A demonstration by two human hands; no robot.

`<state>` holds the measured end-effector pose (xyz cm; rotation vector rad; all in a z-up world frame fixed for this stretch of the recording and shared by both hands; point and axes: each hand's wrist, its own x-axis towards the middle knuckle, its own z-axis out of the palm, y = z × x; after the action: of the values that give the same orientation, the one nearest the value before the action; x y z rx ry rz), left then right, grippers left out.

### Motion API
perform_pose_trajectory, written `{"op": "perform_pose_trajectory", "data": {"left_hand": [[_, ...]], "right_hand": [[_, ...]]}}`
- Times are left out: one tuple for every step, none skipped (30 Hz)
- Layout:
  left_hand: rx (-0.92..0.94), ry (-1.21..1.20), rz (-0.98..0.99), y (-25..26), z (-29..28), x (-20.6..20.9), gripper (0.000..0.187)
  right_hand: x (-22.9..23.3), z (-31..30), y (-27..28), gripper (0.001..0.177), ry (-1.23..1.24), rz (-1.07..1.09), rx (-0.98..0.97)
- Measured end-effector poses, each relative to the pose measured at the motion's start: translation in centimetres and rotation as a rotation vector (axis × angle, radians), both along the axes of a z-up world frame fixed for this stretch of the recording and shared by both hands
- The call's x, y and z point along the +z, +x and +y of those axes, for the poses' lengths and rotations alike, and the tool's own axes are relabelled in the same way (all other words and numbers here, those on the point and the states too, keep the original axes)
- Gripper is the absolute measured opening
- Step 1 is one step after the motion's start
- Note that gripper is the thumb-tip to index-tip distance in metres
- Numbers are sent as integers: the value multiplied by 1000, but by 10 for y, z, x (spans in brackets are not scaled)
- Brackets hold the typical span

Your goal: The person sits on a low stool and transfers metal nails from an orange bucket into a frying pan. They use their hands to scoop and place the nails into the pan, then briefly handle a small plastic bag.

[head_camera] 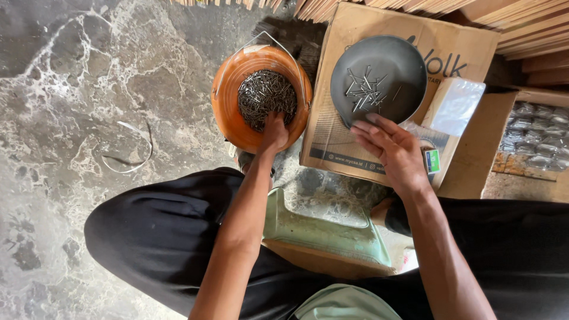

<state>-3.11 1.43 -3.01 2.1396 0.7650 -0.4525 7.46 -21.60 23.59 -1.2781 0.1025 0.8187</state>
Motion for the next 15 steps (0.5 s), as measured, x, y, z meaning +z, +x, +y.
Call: {"op": "perform_pose_trajectory", "data": {"left_hand": [[3, -2, 5, -1, 0, 1, 49], [-6, -2, 19, -2, 1, 2, 49], [-16, 1, 27, 0, 4, 3, 49], [-15, 3, 27, 3, 6, -2, 49], [-17, -11, 46, 3, 6, -7, 50], [-20, -25, 65, 2, 5, -12, 50], [-21, -29, 70, 3, 5, -9, 50], [-31, -18, 75, 3, 5, -5, 49], [-40, -5, 78, 5, 6, -1, 47], [-41, -7, 80, -1, 1, 20, 47], [-26, -30, 46, -6, -4, 42, 43], [-10, -53, 12, -11, -9, 63, 40], [-10, -53, 12, -11, -5, 45, 40], [-33, -11, 8, -11, 0, 26, 37], [-57, 31, 6, -13, 3, 8, 35]], "right_hand": [[-2, 1, -1, 41, -2, 5, 3], [-4, 1, -3, 40, -13, 9, 11], [-7, 3, -2, 39, -21, 8, 17], [-8, 5, -1, 39, -19, 7, 19], [-8, 4, -1, 38, -23, 9, 30], [-9, 3, -2, 37, -27, 10, 41], [-11, 3, -2, 37, -31, 14, 40], [-12, 3, -2, 37, -29, 23, 42], [-13, 4, -2, 37, -25, 30, 44], [-13, 4, -1, 37, -27, 32, 43], [-13, 4, -1, 36, -30, 33, 50], [-13, 4, 0, 35, -34, 34, 57], [-13, 4, 1, 35, -34, 35, 57], [-14, 4, 1, 35, -38, 37, 57], [-15, 4, 1, 35, -42, 41, 58]]}}
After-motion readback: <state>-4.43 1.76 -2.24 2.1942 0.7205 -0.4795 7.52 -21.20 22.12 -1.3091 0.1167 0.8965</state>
